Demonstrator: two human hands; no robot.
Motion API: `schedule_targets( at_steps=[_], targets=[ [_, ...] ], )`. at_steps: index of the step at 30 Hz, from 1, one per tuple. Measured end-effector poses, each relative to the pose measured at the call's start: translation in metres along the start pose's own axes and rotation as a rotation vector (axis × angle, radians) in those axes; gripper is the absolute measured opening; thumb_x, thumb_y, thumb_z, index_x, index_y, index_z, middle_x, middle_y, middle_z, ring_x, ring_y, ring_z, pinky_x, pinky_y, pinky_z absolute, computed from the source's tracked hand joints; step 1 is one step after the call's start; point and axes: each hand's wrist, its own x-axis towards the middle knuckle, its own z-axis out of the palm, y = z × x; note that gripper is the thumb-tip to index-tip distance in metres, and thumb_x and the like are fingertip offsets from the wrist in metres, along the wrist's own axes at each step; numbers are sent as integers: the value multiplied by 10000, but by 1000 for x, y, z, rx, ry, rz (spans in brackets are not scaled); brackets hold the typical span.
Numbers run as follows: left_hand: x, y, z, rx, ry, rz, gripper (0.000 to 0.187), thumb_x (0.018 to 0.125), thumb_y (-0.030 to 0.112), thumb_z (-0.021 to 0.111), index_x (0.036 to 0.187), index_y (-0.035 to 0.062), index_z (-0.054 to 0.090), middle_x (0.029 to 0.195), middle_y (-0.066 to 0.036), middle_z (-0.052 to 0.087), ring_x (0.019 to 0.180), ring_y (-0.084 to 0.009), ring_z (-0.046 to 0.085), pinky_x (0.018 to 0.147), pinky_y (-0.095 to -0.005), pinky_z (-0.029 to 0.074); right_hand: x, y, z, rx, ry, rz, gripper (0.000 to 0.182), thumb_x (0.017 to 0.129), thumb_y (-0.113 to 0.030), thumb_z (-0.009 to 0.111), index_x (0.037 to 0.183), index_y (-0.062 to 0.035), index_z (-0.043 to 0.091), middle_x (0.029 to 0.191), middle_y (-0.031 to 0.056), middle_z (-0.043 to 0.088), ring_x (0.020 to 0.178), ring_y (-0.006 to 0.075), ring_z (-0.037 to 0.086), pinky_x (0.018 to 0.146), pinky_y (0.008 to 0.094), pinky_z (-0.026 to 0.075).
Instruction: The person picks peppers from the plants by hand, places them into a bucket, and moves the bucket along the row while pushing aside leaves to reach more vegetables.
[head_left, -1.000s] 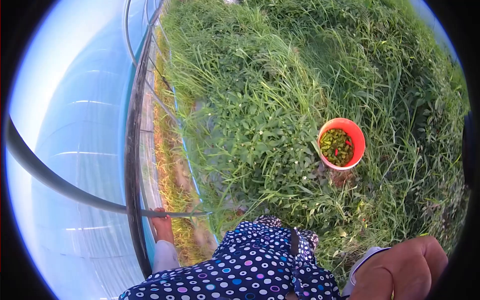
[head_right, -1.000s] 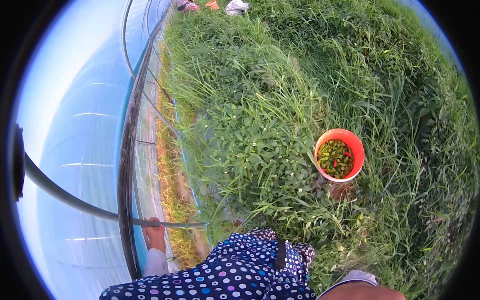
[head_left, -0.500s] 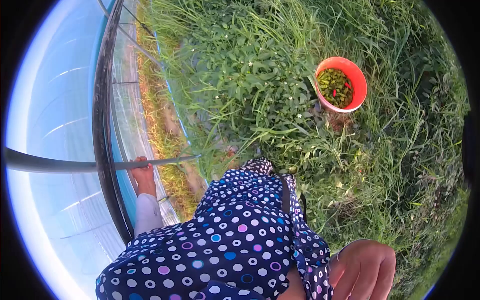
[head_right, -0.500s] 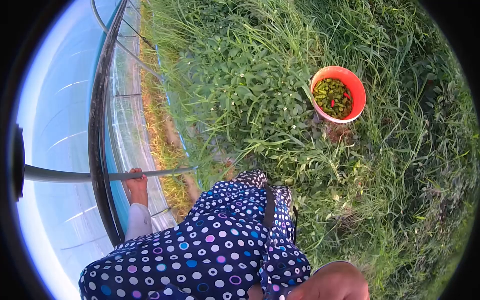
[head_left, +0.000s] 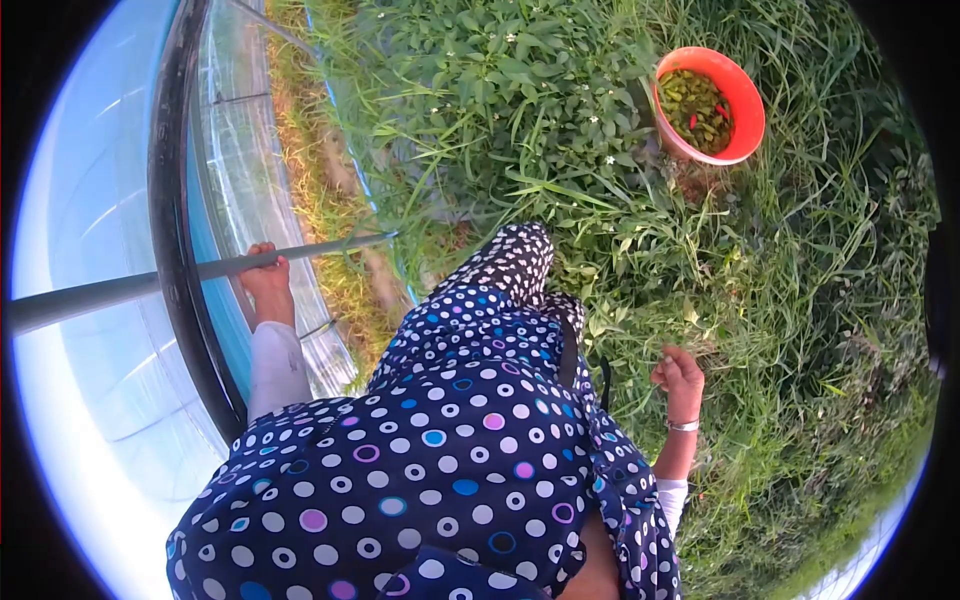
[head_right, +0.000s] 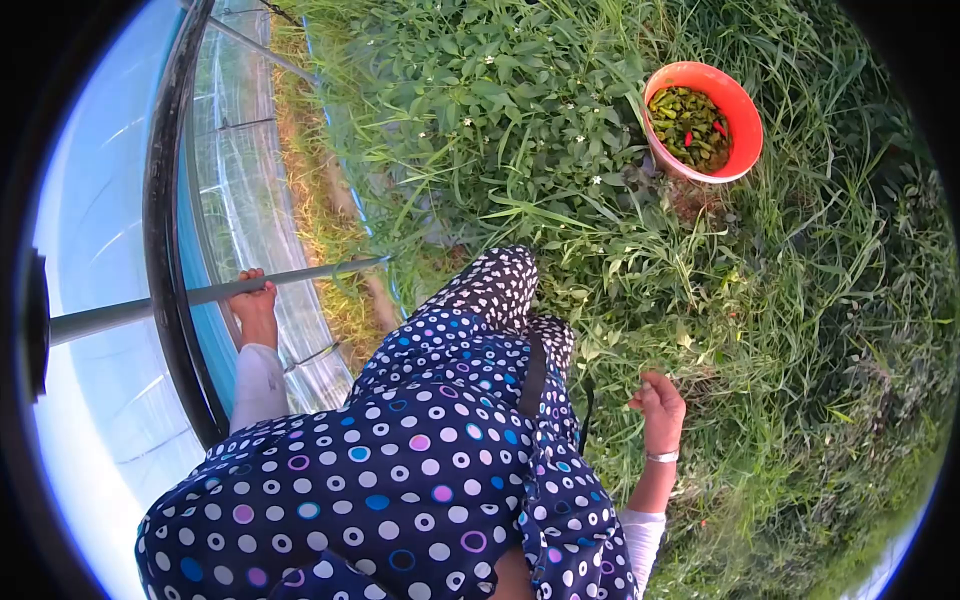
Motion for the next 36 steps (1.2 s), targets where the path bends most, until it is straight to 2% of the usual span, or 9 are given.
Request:
schedule_targets(
  at_steps=[11, 13, 16, 21, 27, 30, 32, 34, 36],
  targets=[
    [7, -32, -10, 225, 273, 61, 422, 849, 453, 331, 1046, 111, 480, 1003, -59, 515, 737, -186, 489, 621, -339, 344, 48, 59, -6, -82, -17, -54, 199, 824, -43, 531, 991, 48, 587, 762, 39, 580, 665, 90, 554, 613, 240, 510],
    [20, -69, -25, 235, 342, -216, 369, 857, 429, 394, 1055, 129, 476, 987, -79, 502, 691, -201, 463, 574, -323, 356, 64, 55, 9, -22, -11, -112, 189, 820, -31, 524, 982, 39, 591, 760, 48, 588, 665, 96, 560, 627, 242, 502],
    [-40, -139, 24, 741, -66, -453, 201, 818, 224, 579, 981, 122, 517, 776, -34, 491, 543, -167, 436, 471, -281, 375, 73, 41, 34, 20, 47, -126, 184, 820, -30, 524, 980, 28, 594, 760, 46, 596, 660, 101, 565, 632, 238, 493],
    [-104, -237, 207, 1355, -1277, 745, 480, 708, 209, 707, 1127, 46, 538, 1115, -140, 560, 1076, -288, 516, 941, -354, 390, 77, 63, 71, 50, 132, -49, 203, 809, -31, 537, 997, 28, 586, 759, 43, 598, 645, 87, 560, 621, 230, 476],
    [-170, -333, 460, 1101, -1324, 1527, 803, 630, 335, 763, 1300, 173, 352, 1334, -116, 311, 1258, -347, 240, 952, -514, 340, 62, 67, 136, 156, 188, 117, 201, 800, -17, 543, 991, 29, 586, 738, 31, 590, 660, 87, 560, 637, 226, 467],
    [-156, -392, 480, 1558, -1263, 1063, 798, 665, 318, 750, 1330, 163, 337, 1295, -135, 402, 1189, -349, 393, 923, -460, 388, 87, 48, 168, 107, 105, 85, 193, 799, -10, 548, 983, 28, 590, 743, 30, 590, 672, 88, 561, 638, 228, 468],
    [-108, -450, 441, 1759, -1627, 622, 654, 696, 280, 730, 1250, 93, 437, 1086, -184, 563, 1017, -341, 546, 871, -400, 438, 118, 18, 182, 151, 56, 78, 199, 787, -1, 559, 982, 18, 594, 772, 36, 598, 693, 94, 567, 640, 233, 469],
    [-83, -486, 353, 1835, -1968, 555, 287, 722, 166, 689, 923, -11, 584, 890, -221, 598, 887, -363, 579, 765, -403, 476, 155, -2, 191, 48, -16, -127, 212, 771, 7, 572, 980, -6, 598, 804, 50, 607, 712, 116, 580, 638, 244, 472],
    [-30, -556, 225, 1327, -1932, 789, 190, 646, 32, 653, 811, -8, 569, 797, -227, 583, 778, -375, 584, 672, -431, 480, 199, -29, 195, -32, -40, -204, 221, 759, 12, 578, 977, -15, 599, 809, 59, 606, 717, 132, 585, 638, 251, 474]
  ],
)
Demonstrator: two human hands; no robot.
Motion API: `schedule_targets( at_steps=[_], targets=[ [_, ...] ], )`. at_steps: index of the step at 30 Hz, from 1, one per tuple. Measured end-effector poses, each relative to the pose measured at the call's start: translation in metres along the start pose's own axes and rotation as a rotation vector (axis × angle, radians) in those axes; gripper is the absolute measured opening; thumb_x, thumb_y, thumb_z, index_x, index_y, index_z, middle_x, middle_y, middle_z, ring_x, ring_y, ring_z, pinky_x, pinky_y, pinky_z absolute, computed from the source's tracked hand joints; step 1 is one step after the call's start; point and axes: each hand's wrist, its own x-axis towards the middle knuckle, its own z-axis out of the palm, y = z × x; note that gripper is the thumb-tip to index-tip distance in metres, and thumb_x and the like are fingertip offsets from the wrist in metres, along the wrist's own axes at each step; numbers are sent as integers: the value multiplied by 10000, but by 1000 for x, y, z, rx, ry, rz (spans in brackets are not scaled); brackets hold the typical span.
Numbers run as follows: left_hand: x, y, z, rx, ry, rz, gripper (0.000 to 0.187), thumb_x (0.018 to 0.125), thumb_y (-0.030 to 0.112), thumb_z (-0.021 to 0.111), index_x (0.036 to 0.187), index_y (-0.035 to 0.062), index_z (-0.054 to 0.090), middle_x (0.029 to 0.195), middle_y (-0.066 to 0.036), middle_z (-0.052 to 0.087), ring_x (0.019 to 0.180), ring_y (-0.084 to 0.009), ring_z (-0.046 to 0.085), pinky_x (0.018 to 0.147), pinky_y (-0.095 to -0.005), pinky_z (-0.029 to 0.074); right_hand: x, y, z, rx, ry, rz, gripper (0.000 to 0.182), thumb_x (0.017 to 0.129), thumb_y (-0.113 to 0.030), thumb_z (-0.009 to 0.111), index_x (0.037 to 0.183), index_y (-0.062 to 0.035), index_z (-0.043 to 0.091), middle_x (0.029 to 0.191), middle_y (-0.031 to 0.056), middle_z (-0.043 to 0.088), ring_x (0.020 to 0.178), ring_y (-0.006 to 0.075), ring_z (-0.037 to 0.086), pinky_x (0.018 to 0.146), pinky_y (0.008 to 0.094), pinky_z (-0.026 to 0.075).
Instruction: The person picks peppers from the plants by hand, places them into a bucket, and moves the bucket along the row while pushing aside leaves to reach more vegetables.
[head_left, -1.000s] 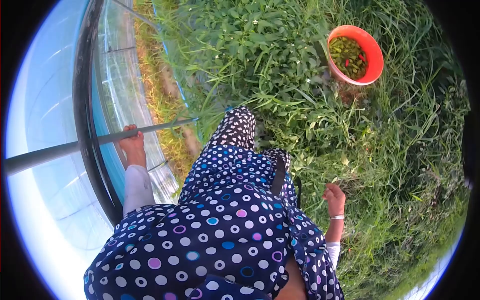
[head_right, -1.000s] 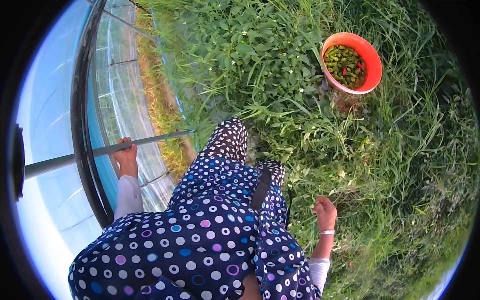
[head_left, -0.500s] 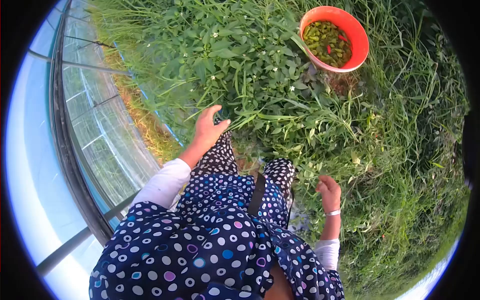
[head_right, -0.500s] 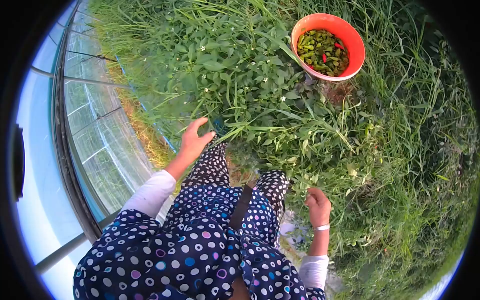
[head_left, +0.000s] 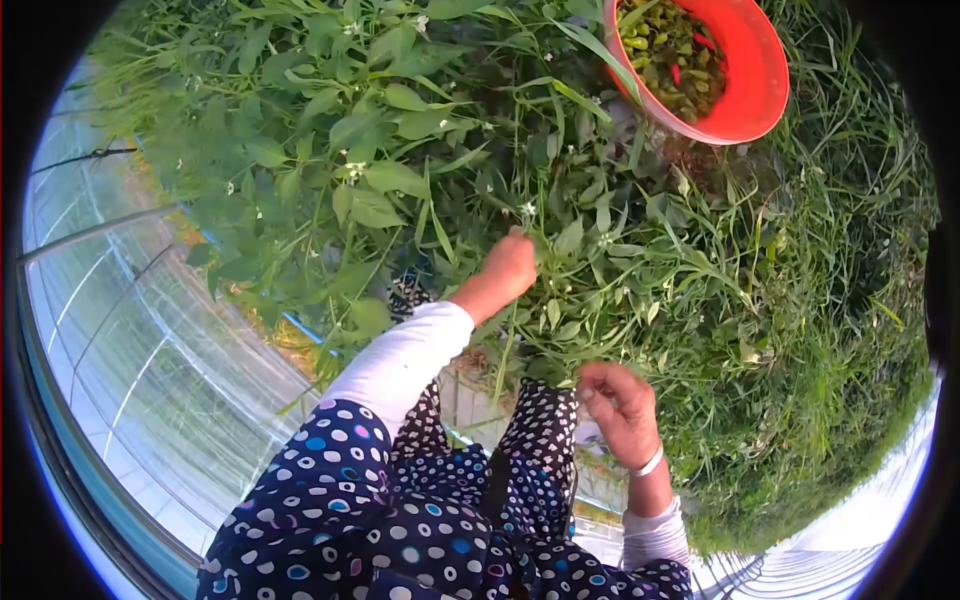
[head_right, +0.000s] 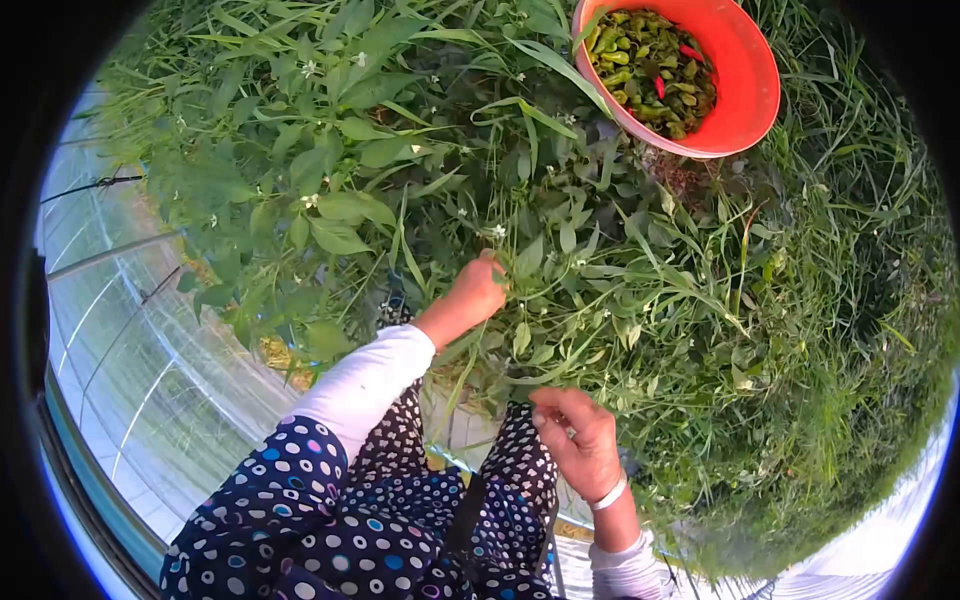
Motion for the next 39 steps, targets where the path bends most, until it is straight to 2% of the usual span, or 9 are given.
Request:
schedule_targets(
  at_steps=[2, 8, 14, 17, 20, 26, 30, 34, 39],
  targets=[
    [-25, 30, -11, -108, -130, -284, 162, 641, -7, 623, 772, 0, 528, 886, -212, 575, 760, -377, 580, 633, -425, 479, 55, -10, 2, -119, -43, -158, 252, 723, 30, 590, 967, -31, 602, 782, 77, 594, 709, 176, 590, 638, 265, 474],
    [-38, 13, 33, -238, 14, -245, 170, 697, -4, 571, 850, 20, 501, 1129, -190, 488, 839, -370, 566, 657, -438, 478, 224, 42, 41, -504, 45, -587, 280, 689, -44, 605, 968, -52, 589, 967, 107, 585, 905, 276, 559, 739, 401, 459],
    [-59, 2, 50, -253, -109, -209, 308, 756, 38, 577, 1045, 0, 478, 1267, -202, 386, 1040, -395, 482, 786, -437, 456, 244, 181, 62, -1066, -288, -346, 363, 667, -98, 610, 1030, -90, 611, 1264, 108, 431, 1289, 293, 251, 989, 497, 306],
    [-83, -6, 53, -352, -95, -208, 426, 730, 134, 645, 1118, 25, 508, 1283, -216, 381, 1121, -395, 438, 919, -410, 393, 245, 238, 36, -1079, -221, -411, 389, 658, -94, 607, 1047, -80, 602, 1300, 106, 405, 1285, 295, 269, 1002, 446, 309],
    [-70, -8, 45, -257, 23, -144, 598, 711, 212, 687, 1211, 4, 433, 1331, -207, 328, 1161, -395, 402, 974, -435, 332, 245, 242, 31, -909, -237, -420, 399, 663, -79, 594, 1061, -60, 587, 1297, 113, 422, 1276, 306, 299, 1025, 409, 290],
    [-30, -13, 39, -762, 88, -507, 929, 641, 202, 763, 1344, -16, 197, 1260, -206, 405, 1163, -302, 420, 965, -383, 350, 253, 205, 96, 845, -138, 25, 329, 825, -167, 491, 1095, 10, 559, 1155, 130, 561, 1153, 215, 466, 1001, 350, 321],
    [-38, -44, 38, -1243, 188, -706, 660, 736, 120, 693, 1293, 11, 358, 1124, -93, 553, 1011, -174, 530, 883, -324, 413, 258, 173, 93, 1166, -206, 202, 306, 816, -117, 512, 1088, 8, 572, 1078, 104, 599, 1009, 177, 554, 897, 291, 406],
    [-57, -74, 42, -1425, 398, -942, 319, 756, 84, 657, 1050, 48, 540, 946, -30, 590, 843, -142, 561, 749, -291, 451, 266, 106, 55, -216, -12, -305, 290, 806, -10, 517, 1092, -9, 564, 977, 90, 607, 819, 134, 578, 782, 256, 439],
    [-54, -89, 17, -1475, 596, -949, 222, 809, 145, 606, 1009, 72, 546, 847, -6, 564, 743, -131, 544, 647, -268, 446, 334, 177, 26, -961, 202, -641, 327, 756, -76, 549, 1081, -58, 576, 991, 133, 605, 917, 338, 569, 816, 376, 450]
  ],
)
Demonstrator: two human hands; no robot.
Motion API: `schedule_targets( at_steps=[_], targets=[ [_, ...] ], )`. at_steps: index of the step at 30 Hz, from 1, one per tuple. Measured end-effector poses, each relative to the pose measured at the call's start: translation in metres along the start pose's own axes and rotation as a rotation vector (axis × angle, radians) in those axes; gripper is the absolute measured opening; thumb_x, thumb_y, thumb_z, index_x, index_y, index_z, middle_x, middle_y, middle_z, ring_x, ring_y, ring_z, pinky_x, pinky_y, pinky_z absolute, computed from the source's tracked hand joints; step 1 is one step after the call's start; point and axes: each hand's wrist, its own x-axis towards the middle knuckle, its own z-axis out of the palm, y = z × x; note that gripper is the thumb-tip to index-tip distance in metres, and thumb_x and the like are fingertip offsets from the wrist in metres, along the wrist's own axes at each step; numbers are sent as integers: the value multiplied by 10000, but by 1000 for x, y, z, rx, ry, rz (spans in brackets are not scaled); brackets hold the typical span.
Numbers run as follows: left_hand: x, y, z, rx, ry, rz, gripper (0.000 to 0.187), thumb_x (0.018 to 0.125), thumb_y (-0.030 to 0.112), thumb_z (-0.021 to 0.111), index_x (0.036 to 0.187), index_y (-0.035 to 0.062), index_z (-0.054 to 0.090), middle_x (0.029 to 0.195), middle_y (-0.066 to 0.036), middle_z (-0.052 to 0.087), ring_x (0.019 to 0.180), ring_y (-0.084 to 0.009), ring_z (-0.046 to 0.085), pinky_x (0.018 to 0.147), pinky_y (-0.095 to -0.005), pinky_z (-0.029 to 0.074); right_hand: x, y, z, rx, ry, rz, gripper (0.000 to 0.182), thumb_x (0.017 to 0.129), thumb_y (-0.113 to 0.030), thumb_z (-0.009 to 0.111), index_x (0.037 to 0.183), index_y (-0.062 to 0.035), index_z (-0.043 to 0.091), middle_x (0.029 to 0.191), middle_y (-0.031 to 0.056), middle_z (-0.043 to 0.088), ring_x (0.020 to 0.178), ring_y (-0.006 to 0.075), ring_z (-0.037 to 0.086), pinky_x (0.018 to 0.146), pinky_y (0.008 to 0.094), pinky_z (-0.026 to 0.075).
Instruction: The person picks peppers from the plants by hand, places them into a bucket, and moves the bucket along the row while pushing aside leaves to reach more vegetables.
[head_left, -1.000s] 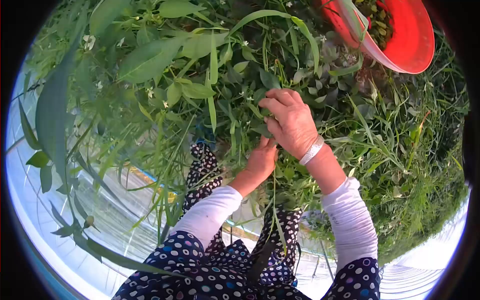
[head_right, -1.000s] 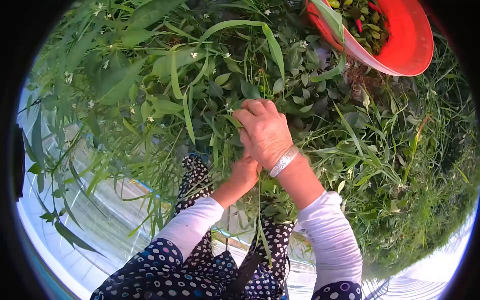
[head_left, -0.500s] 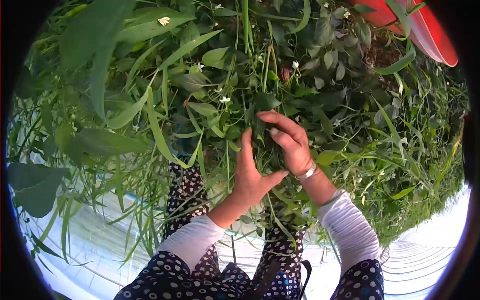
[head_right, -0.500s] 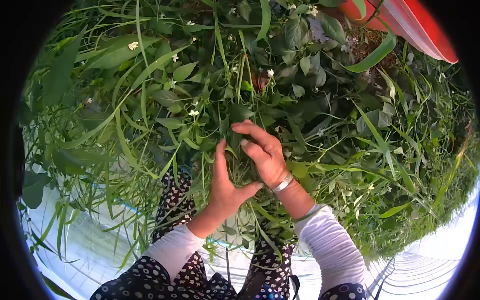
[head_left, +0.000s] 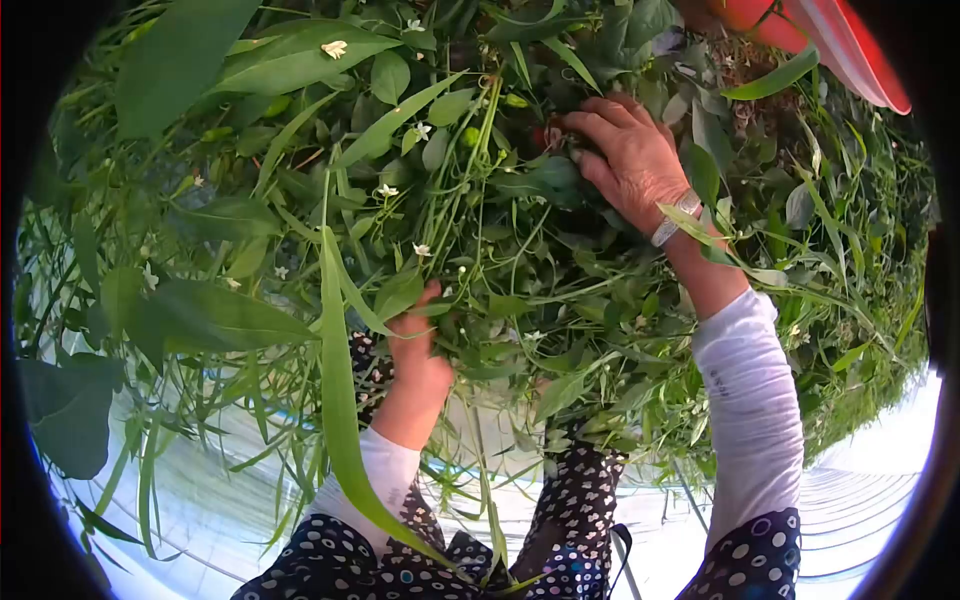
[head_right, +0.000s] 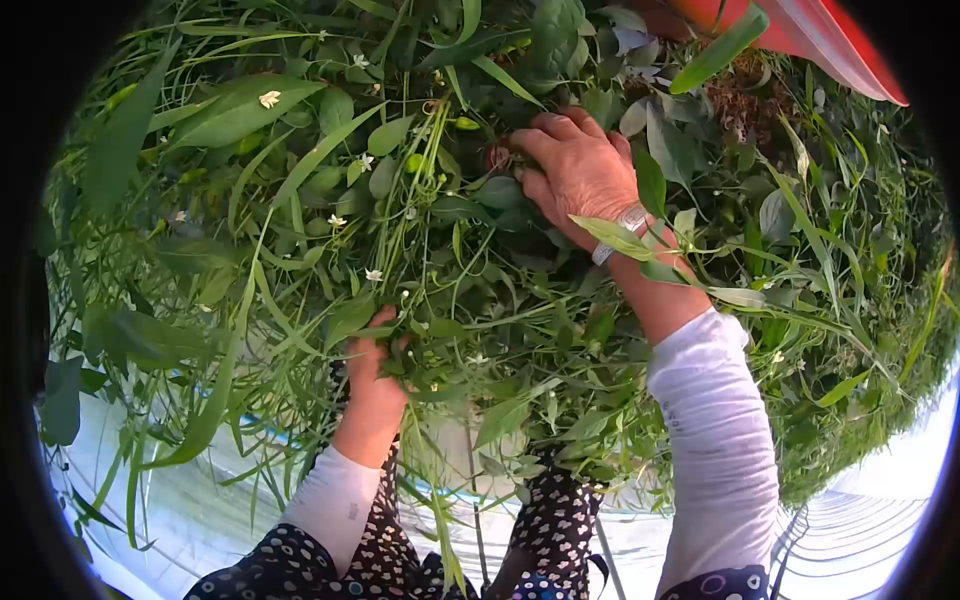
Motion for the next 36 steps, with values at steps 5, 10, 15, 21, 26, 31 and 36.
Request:
schedule_targets(
  at_steps=[5, 10, 15, 21, 26, 31, 36],
  targets=[
    [12, 20, -2, 57, 121, -152, 101, 814, 114, 574, 907, 82, 549, 741, -5, 513, 624, -111, 482, 539, -250, 386, -75, 98, 10, -60, -595, 588, 409, 736, -265, 600, 1107, -97, 560, 1095, 150, 552, 1006, 345, 533, 851, 413, 438],
    [31, 1, -19, 112, 49, -15, 91, 810, 106, 571, 892, 87, 538, 712, -23, 513, 552, -143, 483, 483, -278, 398, -100, 78, -23, 143, -327, 544, 400, 720, -167, 619, 1100, -60, 553, 1093, 163, 558, 986, 342, 551, 822, 383, 453],
    [23, 6, -12, -33, 4, -178, 114, 808, 200, 606, 837, 97, 564, 651, -29, 524, 567, -162, 545, 520, -281, 461, -38, -7, -36, 293, 149, 313, 348, 724, -84, 614, 1064, -37, 559, 1068, 161, 575, 940, 339, 576, 815, 356, 463],
    [20, 0, -1, -158, -12, -195, 194, 845, 266, 554, 932, 94, 579, 796, -55, 584, 712, -190, 584, 651, -333, 498, -35, -106, 54, 294, -164, 334, 575, 669, -127, 660, 1196, -3, 468, 1320, 287, 275, 1184, 512, 284, 1000, 483, 310],
    [5, 10, 17, -109, -159, -164, 289, 873, 198, 535, 1090, 8, 548, 1036, -50, 590, 926, -145, 572, 805, -291, 463, -57, -148, 100, 542, -104, 325, 497, 641, -66, 624, 1116, 19, 505, 1273, 238, 354, 1149, 453, 341, 971, 461, 329],
    [20, 1, -1, 21, -183, -221, 296, 852, 132, 528, 1105, -21, 552, 1054, -84, 593, 935, -167, 582, 797, -279, 468, -53, -123, 73, 841, -264, 306, 438, 661, -54, 593, 1090, 5, 531, 1043, 194, 530, 999, 383, 486, 890, 406, 393],
    [33, 2, -11, 7, -69, -226, 241, 852, 180, 456, 970, 15, 586, 915, -98, 621, 780, -185, 605, 697, -294, 484, -57, -114, 44, 875, -69, 178, 365, 633, -16, 583, 998, -14, 583, 959, 158, 575, 933, 337, 531, 845, 395, 429]
  ],
)
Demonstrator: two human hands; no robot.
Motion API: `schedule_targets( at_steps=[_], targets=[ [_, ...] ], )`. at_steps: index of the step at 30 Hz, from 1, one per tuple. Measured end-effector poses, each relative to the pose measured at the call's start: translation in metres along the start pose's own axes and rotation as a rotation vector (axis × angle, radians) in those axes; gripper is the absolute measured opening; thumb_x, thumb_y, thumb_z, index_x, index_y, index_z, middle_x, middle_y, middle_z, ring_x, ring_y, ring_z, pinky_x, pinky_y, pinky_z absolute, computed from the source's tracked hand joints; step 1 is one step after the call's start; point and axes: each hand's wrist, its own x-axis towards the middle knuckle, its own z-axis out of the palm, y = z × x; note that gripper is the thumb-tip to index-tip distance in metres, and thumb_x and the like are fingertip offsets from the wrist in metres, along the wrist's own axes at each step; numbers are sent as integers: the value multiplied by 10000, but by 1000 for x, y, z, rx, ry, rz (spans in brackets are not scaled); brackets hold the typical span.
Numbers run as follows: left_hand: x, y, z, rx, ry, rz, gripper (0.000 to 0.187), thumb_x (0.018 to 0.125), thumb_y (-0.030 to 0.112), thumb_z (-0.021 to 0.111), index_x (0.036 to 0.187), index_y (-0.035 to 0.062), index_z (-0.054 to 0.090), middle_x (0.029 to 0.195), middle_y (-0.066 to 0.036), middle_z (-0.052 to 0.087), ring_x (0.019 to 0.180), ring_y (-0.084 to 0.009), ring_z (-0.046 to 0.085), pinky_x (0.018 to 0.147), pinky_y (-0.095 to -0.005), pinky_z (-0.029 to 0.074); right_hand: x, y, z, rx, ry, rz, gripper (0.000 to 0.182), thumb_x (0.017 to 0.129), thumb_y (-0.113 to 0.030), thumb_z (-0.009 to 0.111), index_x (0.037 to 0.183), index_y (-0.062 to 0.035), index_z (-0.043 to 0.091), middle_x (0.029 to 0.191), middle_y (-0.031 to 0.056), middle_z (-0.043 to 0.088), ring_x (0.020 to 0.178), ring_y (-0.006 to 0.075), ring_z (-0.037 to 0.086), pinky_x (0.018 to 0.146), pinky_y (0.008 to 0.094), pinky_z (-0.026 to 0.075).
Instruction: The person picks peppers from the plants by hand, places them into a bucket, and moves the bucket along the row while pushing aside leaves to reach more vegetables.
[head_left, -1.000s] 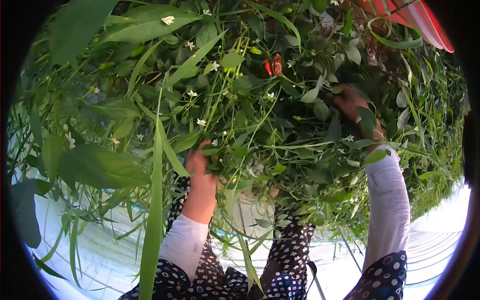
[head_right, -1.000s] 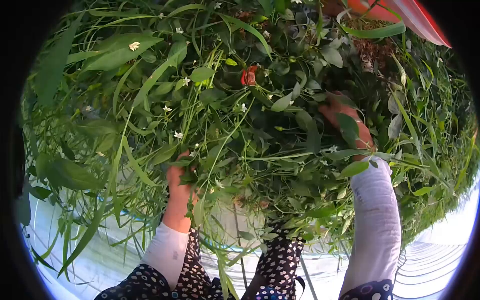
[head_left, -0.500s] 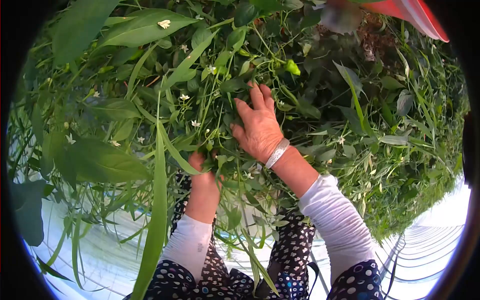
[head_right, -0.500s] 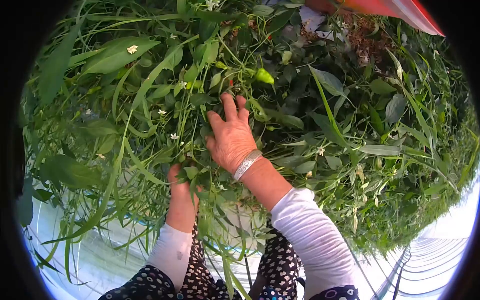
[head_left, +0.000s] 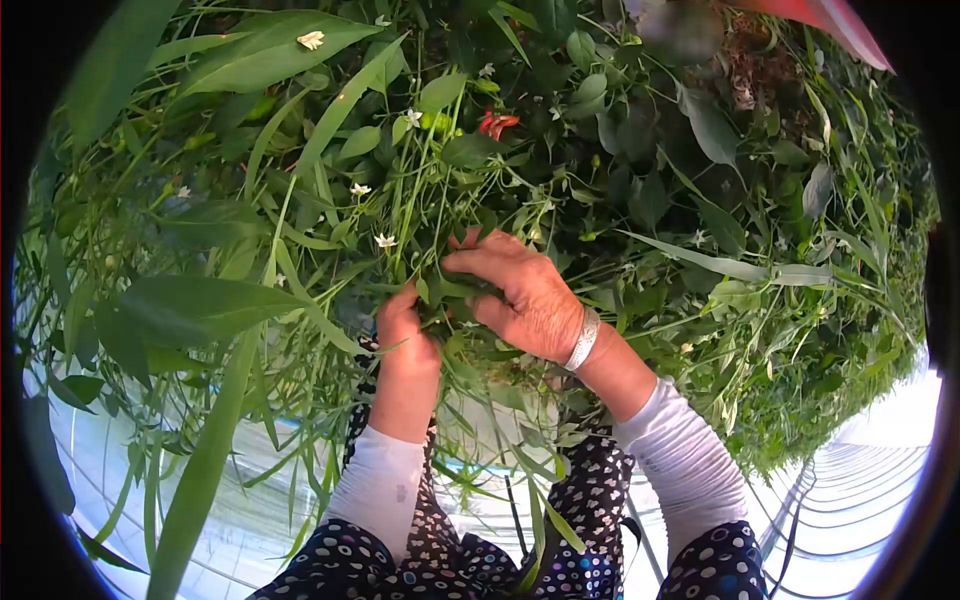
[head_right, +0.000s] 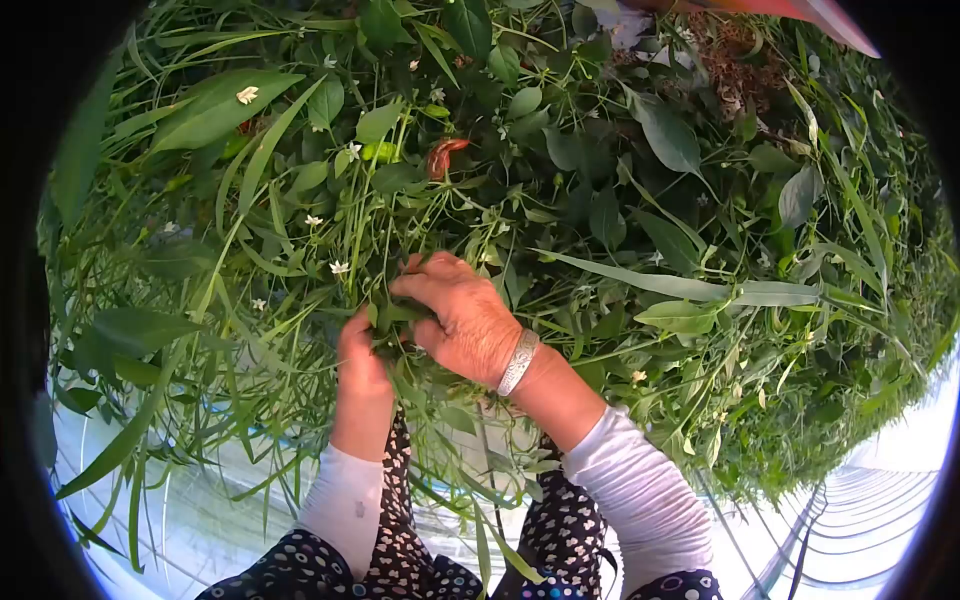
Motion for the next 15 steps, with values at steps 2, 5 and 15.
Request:
schedule_targets(
  at_steps=[2, 5, 15],
  targets=[
    [-2, 5, -6, 66, 7, 62, 204, 844, 148, 489, 967, 10, 575, 844, -85, 611, 707, -172, 585, 607, -268, 466, 4, -6, -22, 16, 121, 37, 338, 654, -8, 565, 991, -17, 587, 941, 150, 584, 903, 327, 552, 819, 393, 445],
    [12, 6, -27, -38, -160, 28, 170, 835, 150, 505, 912, 19, 580, 820, -74, 608, 704, -166, 584, 604, -265, 460, 18, 11, -52, 47, 424, 269, 264, 726, 0, 518, 980, -15, 588, 908, 141, 601, 832, 318, 589, 775, 385, 471],
    [3, 7, -6, -55, 18, 89, 164, 816, 162, 531, 861, 16, 589, 765, -84, 605, 640, -177, 569, 569, -267, 458, -6, 76, -23, 164, 176, 537, 443, 793, -122, 541, 1225, -48, 473, 1136, 194, 565, 1054, 307, 549, 914, 348, 414]
  ],
)
